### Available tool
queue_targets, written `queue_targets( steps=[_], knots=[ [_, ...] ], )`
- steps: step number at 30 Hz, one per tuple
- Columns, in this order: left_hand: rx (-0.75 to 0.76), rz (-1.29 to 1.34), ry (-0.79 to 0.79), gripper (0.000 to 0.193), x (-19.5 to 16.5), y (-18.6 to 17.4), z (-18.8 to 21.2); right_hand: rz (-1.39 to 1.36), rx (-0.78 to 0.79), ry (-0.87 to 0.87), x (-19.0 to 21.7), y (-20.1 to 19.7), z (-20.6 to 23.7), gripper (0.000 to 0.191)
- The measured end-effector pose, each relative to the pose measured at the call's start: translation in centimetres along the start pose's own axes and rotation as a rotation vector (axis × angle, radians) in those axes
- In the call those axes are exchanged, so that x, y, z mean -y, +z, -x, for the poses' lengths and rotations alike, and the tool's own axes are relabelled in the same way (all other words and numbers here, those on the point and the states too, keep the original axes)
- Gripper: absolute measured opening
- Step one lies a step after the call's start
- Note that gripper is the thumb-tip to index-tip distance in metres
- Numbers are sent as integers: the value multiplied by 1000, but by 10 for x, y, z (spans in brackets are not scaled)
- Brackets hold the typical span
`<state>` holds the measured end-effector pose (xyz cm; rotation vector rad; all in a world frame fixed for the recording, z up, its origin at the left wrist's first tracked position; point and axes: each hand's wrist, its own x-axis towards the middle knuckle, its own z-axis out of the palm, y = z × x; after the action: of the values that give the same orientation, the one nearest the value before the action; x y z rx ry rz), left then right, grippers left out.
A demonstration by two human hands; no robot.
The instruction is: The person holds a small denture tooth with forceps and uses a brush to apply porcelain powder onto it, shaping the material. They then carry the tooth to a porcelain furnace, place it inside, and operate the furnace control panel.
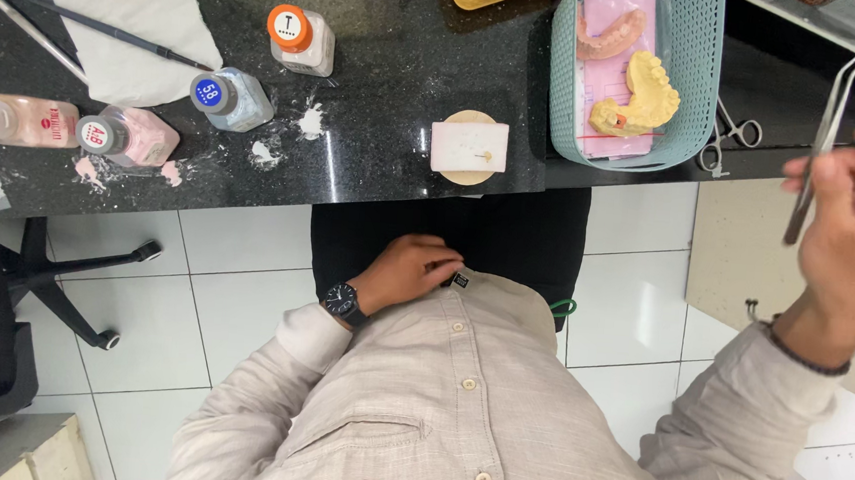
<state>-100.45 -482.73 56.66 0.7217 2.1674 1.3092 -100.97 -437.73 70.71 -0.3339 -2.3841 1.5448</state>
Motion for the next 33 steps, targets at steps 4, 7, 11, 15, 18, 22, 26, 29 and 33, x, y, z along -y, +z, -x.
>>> queue_targets(
  steps=[4, 7, 11, 15, 18, 22, 26, 29, 33],
  knots=[
    [-5, 361, 224, 23, -74, -16, -15, -416, 442, -147, 39, 41, 61, 10],
    [-3, 636, 254, 32, -112, -22, -23, -636, 740, -90, 47, 80, 82, 14],
    [-2, 953, 297, 25, -131, -20, -27, -1093, 749, 251, 46, 127, 96, 15],
    [-97, 1141, 161, 18, -128, -13, -27, -1022, 632, 54, 43, 155, 109, 21],
    [-231, 1084, 48, 20, -122, -8, -27, -507, 340, -203, 41, 163, 121, 23],
    [-168, 1028, 21, 21, -108, -6, -25, -629, 142, -180, 32, 172, 122, 19],
    [-3, 719, 9, 23, -87, -10, -25, -977, -69, 204, 13, 185, 103, 12],
    [-43, 498, -51, 19, -79, -14, -21, -1041, -120, 291, 0, 195, 91, 10],
    [-368, 187, 126, 18, -82, -25, -11, -1028, -151, 305, -8, 207, 84, 8]
  ],
)
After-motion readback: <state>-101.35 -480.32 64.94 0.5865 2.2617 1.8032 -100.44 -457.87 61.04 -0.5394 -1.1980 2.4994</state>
